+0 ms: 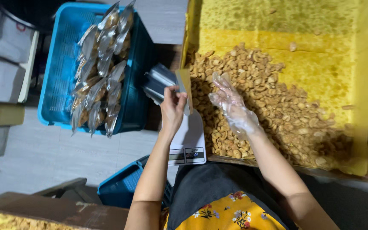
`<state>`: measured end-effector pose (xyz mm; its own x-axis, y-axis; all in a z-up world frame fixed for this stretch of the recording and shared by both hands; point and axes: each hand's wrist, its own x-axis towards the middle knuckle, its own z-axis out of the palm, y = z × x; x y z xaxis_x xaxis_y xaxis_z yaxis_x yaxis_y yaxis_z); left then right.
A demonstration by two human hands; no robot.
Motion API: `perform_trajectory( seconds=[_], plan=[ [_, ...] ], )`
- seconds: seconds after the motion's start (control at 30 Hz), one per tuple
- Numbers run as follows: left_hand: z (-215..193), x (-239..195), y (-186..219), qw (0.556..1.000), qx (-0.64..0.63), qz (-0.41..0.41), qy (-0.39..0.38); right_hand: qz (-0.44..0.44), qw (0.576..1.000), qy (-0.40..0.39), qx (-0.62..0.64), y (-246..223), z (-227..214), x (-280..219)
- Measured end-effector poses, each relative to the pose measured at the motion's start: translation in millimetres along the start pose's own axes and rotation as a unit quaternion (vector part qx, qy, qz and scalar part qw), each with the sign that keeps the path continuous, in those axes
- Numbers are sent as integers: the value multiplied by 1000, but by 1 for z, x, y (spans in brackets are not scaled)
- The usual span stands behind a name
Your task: The person puts food items into bags, weighs them on a scale, and places the filled bags into a blue crate.
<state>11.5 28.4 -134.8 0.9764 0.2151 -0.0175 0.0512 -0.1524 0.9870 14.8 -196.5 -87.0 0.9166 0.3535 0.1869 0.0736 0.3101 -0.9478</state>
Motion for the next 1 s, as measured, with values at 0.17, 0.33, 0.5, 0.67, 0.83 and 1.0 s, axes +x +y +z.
perform_trajectory(
  seconds=[0.17, 0.33, 0.5, 0.67, 0.83, 1.0],
  plan=[
    [55, -14, 44, 978, 113, 92, -152, 93, 705, 129, -692, -11, -20, 1],
    [116, -16, 51, 928, 218, 9, -303, 6, 644, 98, -759, 4, -39, -19],
    [137, -13, 13, 917, 108, -65, -379, 99, 545, 25, -832, 17, -71, -32],
    [151, -10, -47, 888, -40, -102, -446, 36, 493, 16, -869, 25, -79, -30],
    [154, -13, -52, 883, 39, -138, -446, 197, 444, -122, -866, 25, -70, -12],
    [106, 8, 6, 869, 222, 196, -396, 261, 946, 175, -78, 20, -105, -43]
  ],
)
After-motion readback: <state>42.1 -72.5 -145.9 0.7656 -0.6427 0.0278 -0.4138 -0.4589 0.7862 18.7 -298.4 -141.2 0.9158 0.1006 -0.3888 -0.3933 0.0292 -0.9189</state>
